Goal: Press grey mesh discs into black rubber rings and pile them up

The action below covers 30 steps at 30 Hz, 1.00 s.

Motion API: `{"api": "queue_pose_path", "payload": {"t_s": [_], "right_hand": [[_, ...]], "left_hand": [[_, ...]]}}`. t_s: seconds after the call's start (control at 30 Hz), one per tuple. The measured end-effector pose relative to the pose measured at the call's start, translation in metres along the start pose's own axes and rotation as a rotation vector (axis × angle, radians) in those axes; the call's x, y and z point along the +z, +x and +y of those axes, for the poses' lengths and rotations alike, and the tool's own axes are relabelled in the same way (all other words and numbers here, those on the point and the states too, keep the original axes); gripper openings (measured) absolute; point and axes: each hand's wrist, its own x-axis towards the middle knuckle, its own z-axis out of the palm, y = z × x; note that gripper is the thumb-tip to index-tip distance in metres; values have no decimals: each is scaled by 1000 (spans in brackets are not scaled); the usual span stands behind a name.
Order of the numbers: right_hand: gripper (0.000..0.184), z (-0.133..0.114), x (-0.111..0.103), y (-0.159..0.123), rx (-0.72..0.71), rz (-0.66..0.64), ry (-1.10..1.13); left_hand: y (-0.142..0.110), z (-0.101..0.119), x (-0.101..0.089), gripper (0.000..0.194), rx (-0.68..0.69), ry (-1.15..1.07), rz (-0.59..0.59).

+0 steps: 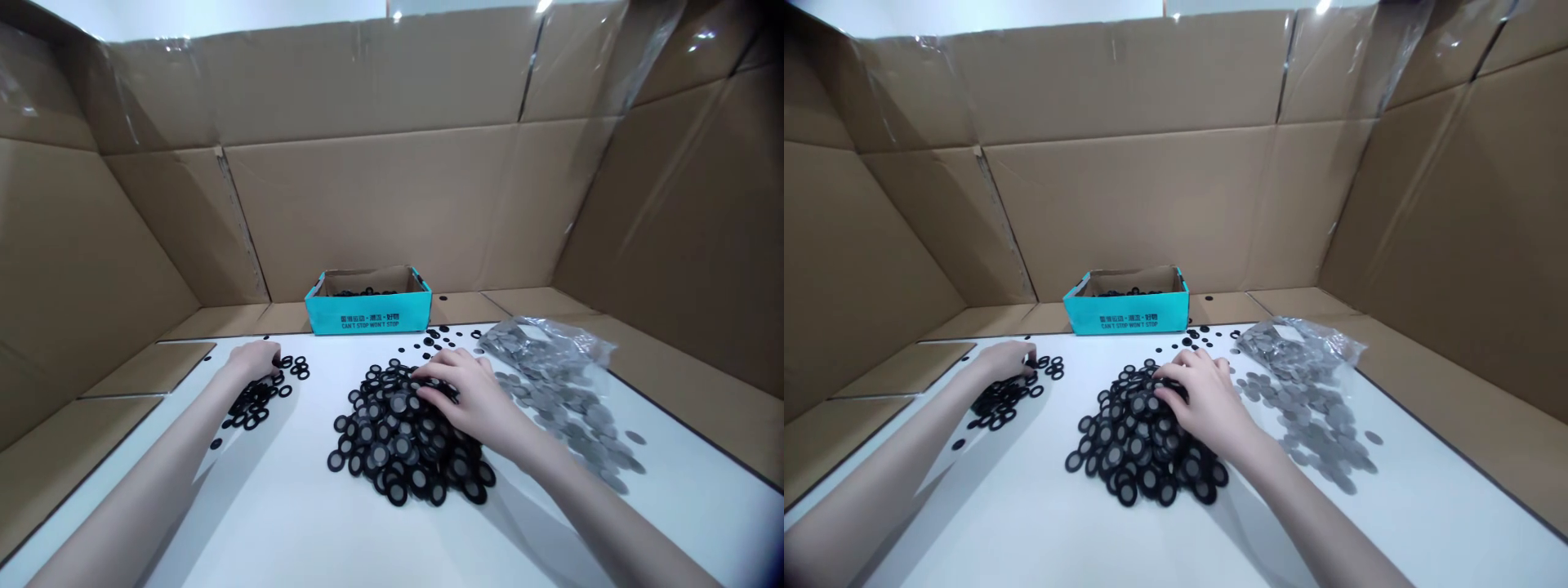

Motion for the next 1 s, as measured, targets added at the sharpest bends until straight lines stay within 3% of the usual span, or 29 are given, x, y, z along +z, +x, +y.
{"api": "queue_pose_path", "payload": {"t_s": [0.13,0.27,0.4,0.5,0.7,1.0], "right_hand": [[22,11,-22,-3,81,-8,-28],[26,42,-36,-22,269,-125,-182],[29,81,-32,-47,424,-183,-408],[31,97,-23,-58,430,-187,-453],[27,97,-13,-57,424,-134,-497],[23,97,-10,-55,378,-96,-543]], "left_hand": [[3,-5,0,28,-6,-12,37],[1,-5,-4,27,-20,-12,82],[-1,-2,-8,27,-18,-4,99],[0,-3,-8,28,-5,-7,72],[2,-10,-9,29,20,-24,19],[-6,-10,-15,27,-12,-55,48]]}}
